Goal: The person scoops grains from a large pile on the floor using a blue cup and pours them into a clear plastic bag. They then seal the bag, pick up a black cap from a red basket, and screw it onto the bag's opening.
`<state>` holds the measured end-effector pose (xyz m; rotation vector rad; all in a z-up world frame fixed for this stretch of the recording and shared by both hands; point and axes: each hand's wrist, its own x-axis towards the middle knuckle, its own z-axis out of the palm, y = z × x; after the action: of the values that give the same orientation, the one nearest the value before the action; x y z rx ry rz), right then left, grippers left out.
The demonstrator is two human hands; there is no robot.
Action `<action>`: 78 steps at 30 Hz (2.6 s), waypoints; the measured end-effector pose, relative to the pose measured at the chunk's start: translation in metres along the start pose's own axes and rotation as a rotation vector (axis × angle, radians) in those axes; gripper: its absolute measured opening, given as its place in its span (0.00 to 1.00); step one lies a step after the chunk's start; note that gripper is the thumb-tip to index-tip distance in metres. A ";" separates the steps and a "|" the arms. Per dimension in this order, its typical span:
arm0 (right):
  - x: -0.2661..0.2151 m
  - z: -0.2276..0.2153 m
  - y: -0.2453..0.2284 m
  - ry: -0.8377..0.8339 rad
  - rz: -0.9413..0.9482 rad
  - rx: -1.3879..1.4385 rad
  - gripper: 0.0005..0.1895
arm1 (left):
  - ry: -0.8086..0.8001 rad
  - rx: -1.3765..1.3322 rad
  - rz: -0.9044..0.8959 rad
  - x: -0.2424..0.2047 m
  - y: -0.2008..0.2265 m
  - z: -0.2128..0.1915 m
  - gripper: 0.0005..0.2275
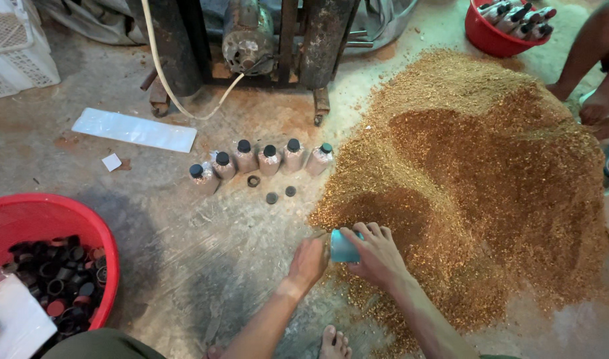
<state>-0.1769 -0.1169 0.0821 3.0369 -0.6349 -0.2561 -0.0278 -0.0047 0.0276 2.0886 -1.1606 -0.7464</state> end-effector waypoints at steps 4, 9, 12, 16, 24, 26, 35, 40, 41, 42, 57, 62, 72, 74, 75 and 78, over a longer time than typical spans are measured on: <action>0.004 0.001 -0.002 0.027 -0.045 -0.058 0.41 | -0.020 0.028 0.001 -0.011 0.018 -0.024 0.08; 0.008 0.006 0.001 0.135 -0.105 -0.150 0.42 | -0.012 -0.025 0.032 -0.011 0.029 -0.038 0.07; 0.006 -0.001 -0.002 0.140 -0.128 -0.160 0.39 | -0.022 -0.013 0.009 -0.006 0.025 -0.033 0.06; 0.005 0.006 -0.005 0.145 -0.122 -0.175 0.39 | -0.013 -0.040 0.026 0.002 0.006 -0.015 0.05; 0.005 0.019 0.009 0.213 -0.063 -0.160 0.40 | -0.015 -0.001 0.026 0.002 -0.021 0.024 0.10; 0.001 0.008 0.023 0.166 0.096 -0.020 0.42 | -0.013 -0.013 -0.001 -0.007 0.002 -0.001 0.11; -0.016 0.099 0.079 0.020 0.999 1.047 0.60 | 0.035 -0.204 -0.007 -0.023 0.001 -0.020 0.17; -0.005 0.151 0.060 0.367 1.156 1.137 0.54 | 0.048 -0.158 -0.043 -0.015 -0.018 -0.007 0.16; -0.003 0.157 0.054 0.396 1.135 1.104 0.50 | 0.105 -0.178 0.037 -0.011 -0.028 0.003 0.15; -0.003 0.162 0.046 0.425 1.119 1.070 0.47 | 0.160 -0.197 0.118 -0.009 -0.039 0.013 0.14; -0.004 0.091 0.019 -0.698 0.971 0.908 0.16 | 0.144 -0.228 0.107 -0.011 -0.029 -0.015 0.20; 0.050 0.106 -0.010 0.019 0.386 1.352 0.14 | 0.213 -0.222 0.089 -0.005 -0.024 -0.048 0.22; 0.111 0.034 -0.094 -0.045 0.303 0.619 0.18 | 0.381 -0.087 -0.155 -0.015 -0.097 -0.072 0.08; 0.114 0.015 -0.104 -0.065 0.320 0.670 0.17 | 0.358 -0.079 -0.212 -0.029 -0.083 -0.098 0.08; 0.116 0.005 -0.107 -0.072 0.358 0.718 0.16 | 0.323 -0.072 -0.248 -0.035 -0.075 -0.112 0.09; 0.142 0.081 -0.122 -0.067 0.292 0.761 0.17 | 0.195 -0.130 -0.325 -0.037 -0.089 -0.105 0.12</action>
<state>-0.0139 -0.0611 -0.0268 3.5520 -1.4570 -0.1221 0.0776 0.0904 0.0347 2.2078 -0.6586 -0.7230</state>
